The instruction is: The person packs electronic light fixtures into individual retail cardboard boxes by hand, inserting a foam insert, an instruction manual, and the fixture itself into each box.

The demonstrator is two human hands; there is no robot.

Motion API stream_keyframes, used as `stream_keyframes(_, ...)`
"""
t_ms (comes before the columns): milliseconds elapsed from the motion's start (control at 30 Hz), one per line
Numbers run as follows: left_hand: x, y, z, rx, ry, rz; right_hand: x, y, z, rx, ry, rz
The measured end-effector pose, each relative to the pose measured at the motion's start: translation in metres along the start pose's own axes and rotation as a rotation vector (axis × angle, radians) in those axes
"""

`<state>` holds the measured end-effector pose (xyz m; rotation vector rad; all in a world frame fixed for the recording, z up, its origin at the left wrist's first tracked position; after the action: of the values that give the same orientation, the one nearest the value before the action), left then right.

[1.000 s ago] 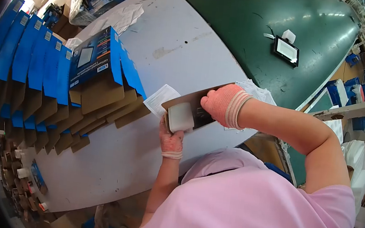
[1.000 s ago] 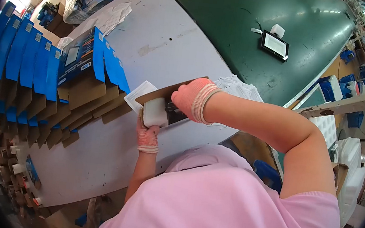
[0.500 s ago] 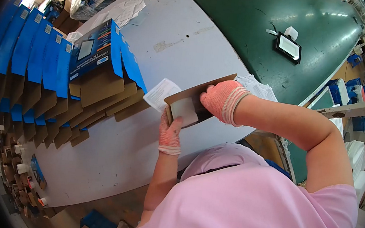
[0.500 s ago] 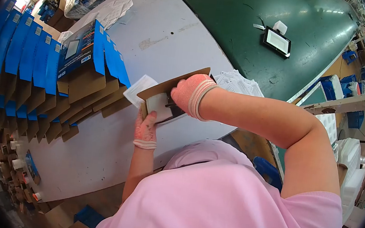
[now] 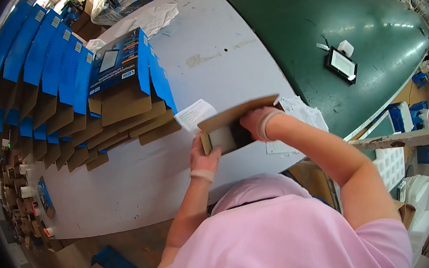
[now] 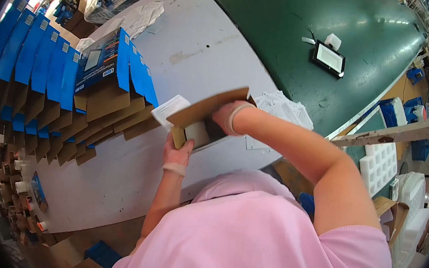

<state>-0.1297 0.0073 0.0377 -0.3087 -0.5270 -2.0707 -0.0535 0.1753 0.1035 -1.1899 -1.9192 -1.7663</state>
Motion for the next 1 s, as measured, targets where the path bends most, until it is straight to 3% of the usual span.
stream_keyframes(100,0.083,0.049,0.1,-0.407,0.084,0.321,0.038,0.048,0.0,0.041,-0.333,0.144)
stream_keyframes(133,0.092,0.062,0.116,-0.521,0.156,0.342,0.048,0.061,0.002,0.075,-0.462,0.213)
stream_keyframes(200,0.111,0.091,0.143,-0.756,0.297,0.393,0.064,0.082,-0.007,0.447,-1.037,0.308)
stream_keyframes(233,0.098,0.106,0.177,-0.834,-0.224,0.332,0.076,0.093,-0.007,0.643,-1.323,0.355)
stream_keyframes(267,0.084,0.1,0.179,-0.829,-0.138,0.233,0.079,0.097,-0.011,0.733,-1.4,0.33)
stream_keyframes(333,0.039,0.082,0.187,-0.816,0.032,0.024,0.081,0.098,-0.008,0.703,-1.363,0.356)
stream_keyframes(433,-0.001,0.058,0.182,-0.766,0.058,-0.119,0.054,0.079,0.034,0.447,-1.499,0.467)
stream_keyframes(533,-0.029,0.048,0.178,-0.841,-0.352,-0.088,0.048,0.083,0.061,0.466,-1.58,0.816)
stream_keyframes(567,-0.052,0.045,0.153,-0.832,-0.706,-0.112,0.042,0.08,0.066,0.442,-1.527,0.918)
stream_keyframes(667,-0.069,0.051,0.134,-0.906,-0.822,-0.127,0.053,0.084,0.049,0.432,-0.79,1.115)
stream_keyframes(700,-0.068,0.052,0.132,-0.92,-0.817,-0.105,0.056,0.086,0.034,0.519,-0.558,1.158)
stream_keyframes(800,-0.064,0.055,0.134,-0.961,-0.814,-0.033,0.054,0.076,0.029,0.459,-0.442,1.074)
stream_keyframes(933,-0.062,0.059,0.139,-0.988,-0.819,0.018,0.053,0.081,0.036,0.435,-0.636,1.076)
stream_keyframes(1000,-0.062,0.06,0.14,-0.997,-0.82,0.025,0.046,0.082,0.052,0.481,-0.883,1.144)
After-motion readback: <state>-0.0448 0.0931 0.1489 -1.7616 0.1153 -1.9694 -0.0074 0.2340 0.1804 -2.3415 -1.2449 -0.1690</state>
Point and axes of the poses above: each hand's wrist, its own y-axis away from the middle knuckle, its own x-axis out of the back of the hand, z = x × y, the point moved 10 cm from there along -y, towards the middle knuckle, and after that the axes turned 9 degrees about -y, right-handed, at the moved point
